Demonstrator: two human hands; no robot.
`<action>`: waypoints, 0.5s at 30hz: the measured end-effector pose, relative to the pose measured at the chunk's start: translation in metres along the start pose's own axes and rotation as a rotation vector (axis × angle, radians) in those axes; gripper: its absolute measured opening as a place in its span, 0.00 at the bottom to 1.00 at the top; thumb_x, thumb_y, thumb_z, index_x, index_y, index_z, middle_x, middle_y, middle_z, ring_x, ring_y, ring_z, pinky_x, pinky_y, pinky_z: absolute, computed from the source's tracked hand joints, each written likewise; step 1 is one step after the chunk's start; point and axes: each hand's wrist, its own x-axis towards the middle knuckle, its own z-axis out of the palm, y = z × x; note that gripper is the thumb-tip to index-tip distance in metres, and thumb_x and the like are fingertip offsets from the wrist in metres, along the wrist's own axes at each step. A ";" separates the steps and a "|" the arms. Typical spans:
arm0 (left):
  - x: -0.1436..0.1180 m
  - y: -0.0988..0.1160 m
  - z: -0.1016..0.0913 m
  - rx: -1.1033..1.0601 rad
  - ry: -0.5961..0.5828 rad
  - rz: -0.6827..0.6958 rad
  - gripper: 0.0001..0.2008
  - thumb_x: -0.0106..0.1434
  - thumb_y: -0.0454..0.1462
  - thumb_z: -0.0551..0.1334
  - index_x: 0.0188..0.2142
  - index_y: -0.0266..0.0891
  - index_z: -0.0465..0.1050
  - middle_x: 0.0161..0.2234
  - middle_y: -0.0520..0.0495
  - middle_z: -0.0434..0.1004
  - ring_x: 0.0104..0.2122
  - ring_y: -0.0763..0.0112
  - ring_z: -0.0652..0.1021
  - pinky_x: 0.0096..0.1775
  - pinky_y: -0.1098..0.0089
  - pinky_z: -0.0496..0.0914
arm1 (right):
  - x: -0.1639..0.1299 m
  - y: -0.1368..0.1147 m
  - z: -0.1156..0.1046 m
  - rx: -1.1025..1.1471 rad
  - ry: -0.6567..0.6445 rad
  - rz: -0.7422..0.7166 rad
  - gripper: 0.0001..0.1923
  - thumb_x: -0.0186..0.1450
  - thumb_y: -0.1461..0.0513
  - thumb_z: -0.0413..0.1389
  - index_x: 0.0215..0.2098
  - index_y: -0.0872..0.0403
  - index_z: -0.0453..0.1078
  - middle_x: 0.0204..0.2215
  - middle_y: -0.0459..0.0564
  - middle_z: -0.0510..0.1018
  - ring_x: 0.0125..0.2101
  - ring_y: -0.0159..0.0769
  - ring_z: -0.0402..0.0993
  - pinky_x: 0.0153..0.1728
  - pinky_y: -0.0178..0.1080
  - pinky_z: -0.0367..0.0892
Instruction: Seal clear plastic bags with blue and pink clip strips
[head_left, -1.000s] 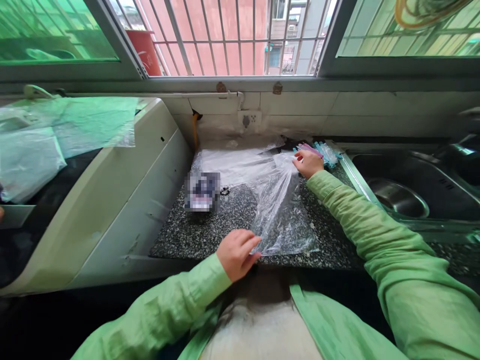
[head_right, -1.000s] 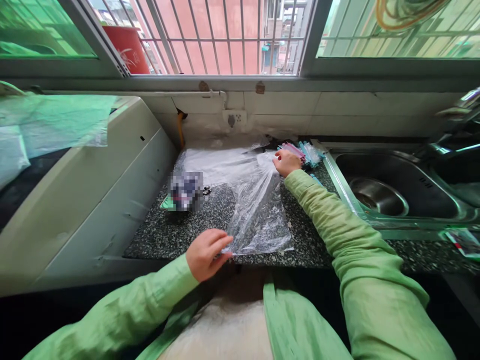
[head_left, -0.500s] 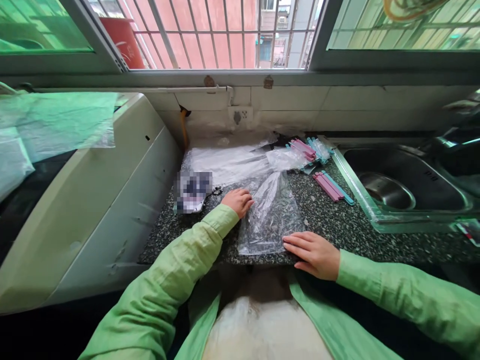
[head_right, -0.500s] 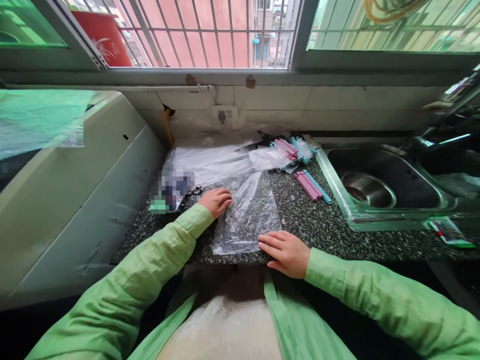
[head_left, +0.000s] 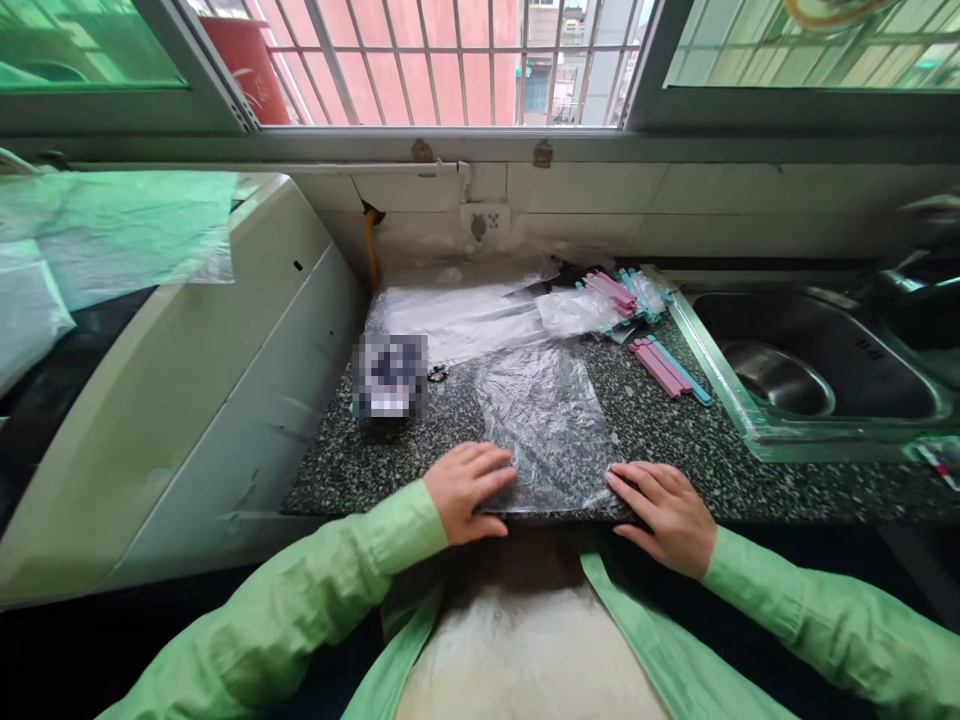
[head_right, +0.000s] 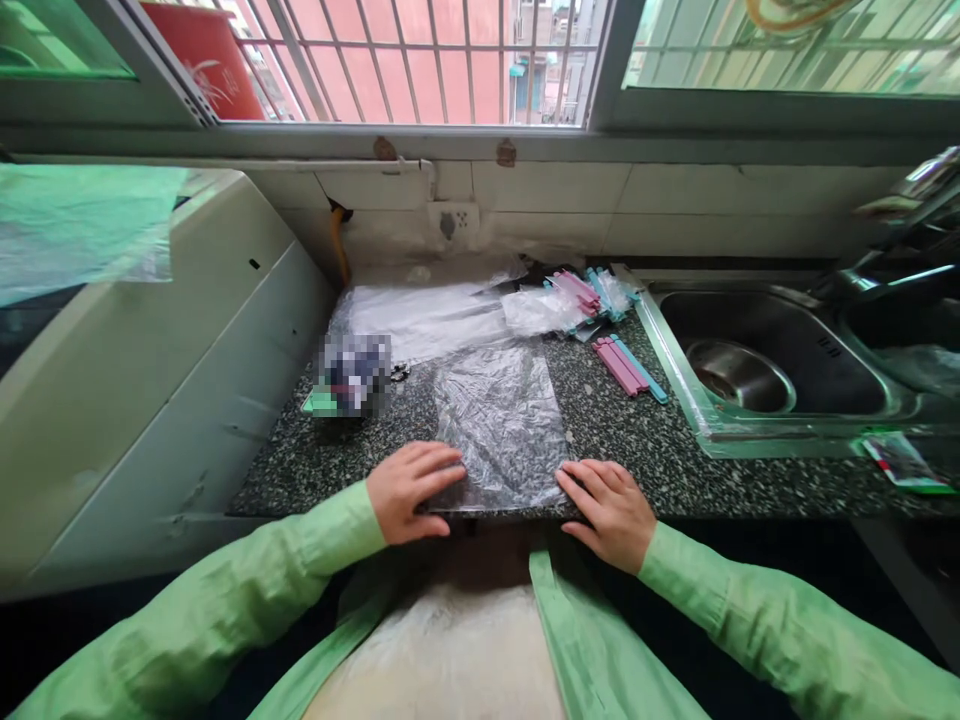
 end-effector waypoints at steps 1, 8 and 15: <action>-0.008 0.010 0.004 0.023 -0.016 0.032 0.29 0.53 0.54 0.55 0.48 0.36 0.65 0.47 0.39 0.70 0.47 0.58 0.69 0.47 0.59 0.63 | -0.002 -0.003 0.001 0.006 0.023 -0.012 0.19 0.60 0.56 0.52 0.48 0.55 0.66 0.43 0.54 0.74 0.45 0.42 0.65 0.46 0.45 0.59; -0.034 0.033 0.011 0.105 0.251 0.124 0.09 0.59 0.29 0.53 0.37 0.36 0.69 0.31 0.46 0.75 0.35 0.70 0.72 0.40 0.66 0.67 | -0.004 -0.020 -0.001 0.076 0.174 -0.040 0.10 0.58 0.64 0.56 0.39 0.50 0.70 0.34 0.47 0.77 0.37 0.33 0.68 0.43 0.40 0.60; -0.026 0.049 -0.019 -0.212 0.266 -0.036 0.09 0.57 0.29 0.54 0.37 0.38 0.68 0.30 0.46 0.73 0.32 0.70 0.71 0.34 0.68 0.68 | 0.006 -0.018 -0.006 0.123 0.196 -0.073 0.10 0.58 0.60 0.56 0.40 0.48 0.70 0.31 0.46 0.75 0.36 0.33 0.68 0.42 0.40 0.61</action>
